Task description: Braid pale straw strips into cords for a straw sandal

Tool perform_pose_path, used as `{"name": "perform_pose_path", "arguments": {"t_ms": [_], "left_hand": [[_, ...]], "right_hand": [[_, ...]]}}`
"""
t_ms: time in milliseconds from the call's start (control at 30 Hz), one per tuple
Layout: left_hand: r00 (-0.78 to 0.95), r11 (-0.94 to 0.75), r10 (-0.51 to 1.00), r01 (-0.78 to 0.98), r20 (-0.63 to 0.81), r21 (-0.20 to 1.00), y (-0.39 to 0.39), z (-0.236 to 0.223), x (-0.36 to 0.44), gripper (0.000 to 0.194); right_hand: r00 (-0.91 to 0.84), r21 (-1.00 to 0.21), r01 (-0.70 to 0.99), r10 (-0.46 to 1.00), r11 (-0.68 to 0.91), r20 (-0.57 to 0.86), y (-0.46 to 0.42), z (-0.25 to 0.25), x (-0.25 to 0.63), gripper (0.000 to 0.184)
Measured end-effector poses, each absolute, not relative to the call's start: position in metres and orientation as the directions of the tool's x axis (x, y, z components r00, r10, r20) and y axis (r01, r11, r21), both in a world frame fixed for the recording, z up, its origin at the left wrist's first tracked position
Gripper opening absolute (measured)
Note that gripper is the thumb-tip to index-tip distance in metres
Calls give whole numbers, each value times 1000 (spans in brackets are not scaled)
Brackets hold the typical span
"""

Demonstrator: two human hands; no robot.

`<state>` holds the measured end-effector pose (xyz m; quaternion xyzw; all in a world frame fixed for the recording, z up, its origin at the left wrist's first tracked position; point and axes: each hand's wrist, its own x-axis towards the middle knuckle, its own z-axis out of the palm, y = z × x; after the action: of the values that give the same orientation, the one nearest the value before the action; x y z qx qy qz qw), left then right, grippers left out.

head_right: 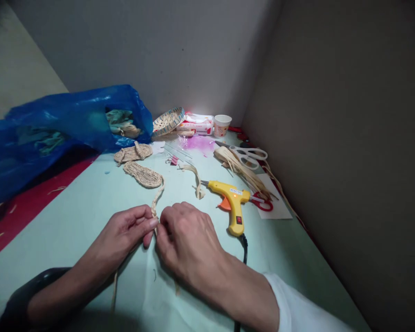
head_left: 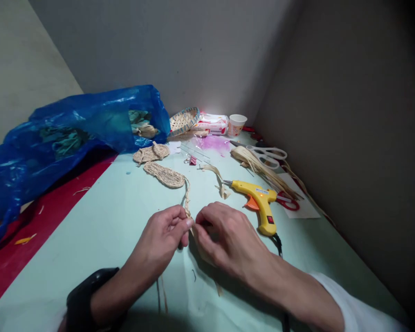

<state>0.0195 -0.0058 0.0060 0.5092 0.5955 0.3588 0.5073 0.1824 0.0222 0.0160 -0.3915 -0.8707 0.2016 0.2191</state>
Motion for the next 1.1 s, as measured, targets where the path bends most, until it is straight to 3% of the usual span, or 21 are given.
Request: {"name": "perform_pose_path", "arguments": {"t_ms": [100,167,300,467,533,600,700,767,833,933,1100], "left_hand": [[-2,209,977,190,-213,959,-6,6,21,21],[-28,216,976,149,-214,965,-6,5,22,20],[-48,263,964,66,-260,963,-5,3,26,19],[-69,277,959,11,-276,961,-4,3,26,20],[-67,242,968,7,-241,970,-5,3,24,20],[-52,232,971,1,-232,973,-6,3,21,18],[-23,258,966,-23,-258,966,-8,3,19,16],[6,256,967,-64,-256,965,-10,3,20,15],[53,243,970,-100,-238,965,-12,5,21,19],[122,225,970,-112,-212,968,-17,10,22,24],[117,207,971,26,-208,978,-20,13,18,26]], "right_hand": [[-653,-207,531,552,822,518,13,9,179,19],[-659,-58,511,434,858,614,8,6,176,23],[-663,-2,463,348,886,663,0,-4,166,25],[-754,27,394,306,919,581,-4,-11,163,19],[-789,-72,375,359,924,498,-1,-2,168,16],[-792,-292,375,468,880,391,6,12,175,16],[-635,-689,440,742,576,214,21,28,184,16],[-630,-846,401,776,350,22,29,29,186,19],[-692,-935,321,712,154,-120,36,24,186,26],[-757,-978,198,625,-61,-192,40,16,184,30],[-768,-982,172,613,-83,-186,41,13,185,24]]}}
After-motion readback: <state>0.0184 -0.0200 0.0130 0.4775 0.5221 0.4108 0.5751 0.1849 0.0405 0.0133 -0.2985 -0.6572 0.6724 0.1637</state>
